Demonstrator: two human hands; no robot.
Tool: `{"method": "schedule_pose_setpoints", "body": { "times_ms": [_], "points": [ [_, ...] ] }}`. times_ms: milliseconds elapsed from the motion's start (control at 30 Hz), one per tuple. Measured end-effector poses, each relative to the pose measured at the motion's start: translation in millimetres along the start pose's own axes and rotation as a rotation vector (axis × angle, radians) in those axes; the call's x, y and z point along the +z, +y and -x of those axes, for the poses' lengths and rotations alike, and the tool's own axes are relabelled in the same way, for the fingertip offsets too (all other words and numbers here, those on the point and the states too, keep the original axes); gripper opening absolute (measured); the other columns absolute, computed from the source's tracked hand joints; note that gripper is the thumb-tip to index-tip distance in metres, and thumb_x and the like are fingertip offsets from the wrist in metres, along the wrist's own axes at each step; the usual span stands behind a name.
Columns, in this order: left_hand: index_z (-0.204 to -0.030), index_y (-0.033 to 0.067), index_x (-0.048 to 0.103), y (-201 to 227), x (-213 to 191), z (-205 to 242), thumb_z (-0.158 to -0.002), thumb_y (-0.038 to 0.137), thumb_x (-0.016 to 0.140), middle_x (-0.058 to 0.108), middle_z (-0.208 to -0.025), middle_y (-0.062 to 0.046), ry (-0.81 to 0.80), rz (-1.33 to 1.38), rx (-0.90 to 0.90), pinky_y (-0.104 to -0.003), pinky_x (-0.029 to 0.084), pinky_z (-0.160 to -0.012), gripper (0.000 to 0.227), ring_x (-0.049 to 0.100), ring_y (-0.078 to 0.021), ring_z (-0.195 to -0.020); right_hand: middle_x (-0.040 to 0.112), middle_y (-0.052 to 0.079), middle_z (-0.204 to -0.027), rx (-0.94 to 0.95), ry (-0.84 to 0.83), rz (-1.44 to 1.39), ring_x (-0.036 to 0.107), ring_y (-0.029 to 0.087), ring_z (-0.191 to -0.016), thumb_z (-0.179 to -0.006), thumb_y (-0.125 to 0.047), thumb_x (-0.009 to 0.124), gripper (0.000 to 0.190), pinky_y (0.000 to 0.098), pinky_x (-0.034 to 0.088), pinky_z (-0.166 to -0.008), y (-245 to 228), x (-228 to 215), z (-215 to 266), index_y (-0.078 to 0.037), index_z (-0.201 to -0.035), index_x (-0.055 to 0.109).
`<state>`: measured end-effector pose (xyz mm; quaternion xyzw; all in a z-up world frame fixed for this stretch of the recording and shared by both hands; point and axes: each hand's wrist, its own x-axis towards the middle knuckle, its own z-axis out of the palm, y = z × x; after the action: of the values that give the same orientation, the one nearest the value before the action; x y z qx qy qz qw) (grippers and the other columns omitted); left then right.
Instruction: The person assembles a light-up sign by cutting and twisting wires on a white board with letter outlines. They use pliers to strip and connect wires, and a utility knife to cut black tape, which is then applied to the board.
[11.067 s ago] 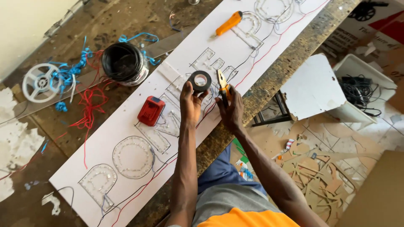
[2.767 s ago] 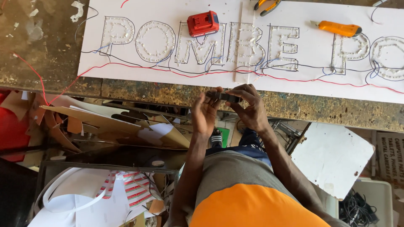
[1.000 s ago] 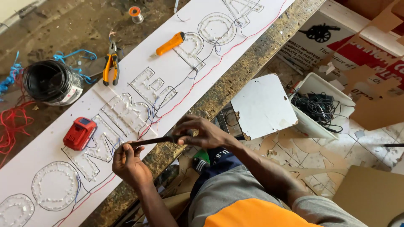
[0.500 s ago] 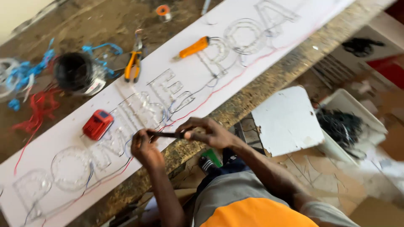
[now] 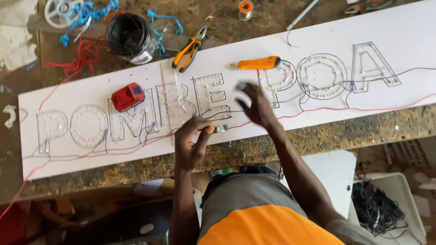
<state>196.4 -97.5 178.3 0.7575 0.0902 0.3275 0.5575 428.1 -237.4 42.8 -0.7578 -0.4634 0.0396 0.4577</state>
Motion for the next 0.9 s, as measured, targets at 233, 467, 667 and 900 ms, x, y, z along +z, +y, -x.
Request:
{"method": "schedule_pose_setpoints", "body": {
  "times_ms": [233,467,667,900],
  "points": [
    [-0.103,0.0058,0.086,9,20,1,-0.107,0.014,0.079,0.081,-0.092,-0.011,0.138,-0.096,0.034,-0.041,0.063,-0.078,0.011,0.075,-0.0278,-0.079,0.073,0.010,-0.147,-0.039,0.100,0.525,0.052,0.039,-0.153,-0.094,-0.009,0.093,0.054,0.0595,0.032,-0.128,113,1,-67,-0.014,-0.146,0.078],
    [-0.105,-0.0006,0.083,12,30,-14,-0.112,0.014,0.074,0.082,-0.092,-0.015,0.230,-0.018,0.082,-0.041,0.063,-0.077,0.019,0.076,-0.0265,-0.081,0.075,0.006,-0.128,0.023,0.049,0.165,0.068,0.036,-0.128,-0.101,-0.010,0.088,0.041,0.0599,0.040,-0.124,61,-63,-9,-0.019,-0.140,0.081],
    [-0.104,-0.0020,0.081,3,37,-37,-0.113,0.013,0.073,0.081,-0.093,-0.015,0.135,0.026,0.113,-0.041,0.062,-0.079,0.019,0.076,-0.0273,-0.083,0.077,0.003,-0.129,0.185,-0.134,0.338,0.064,0.034,-0.143,-0.093,-0.013,0.089,0.042,0.0662,0.035,-0.130,32,-98,83,-0.025,-0.132,0.082],
    [-0.104,0.0012,0.080,-15,18,-38,-0.115,0.015,0.069,0.079,-0.093,-0.014,0.115,0.055,0.136,-0.041,0.062,-0.080,0.021,0.076,-0.0268,-0.086,0.075,0.006,-0.137,0.243,-0.049,0.481,0.053,0.038,-0.155,-0.085,-0.016,0.095,0.052,0.0657,0.031,-0.129,8,-71,106,-0.022,-0.135,0.080]
  ]
}}
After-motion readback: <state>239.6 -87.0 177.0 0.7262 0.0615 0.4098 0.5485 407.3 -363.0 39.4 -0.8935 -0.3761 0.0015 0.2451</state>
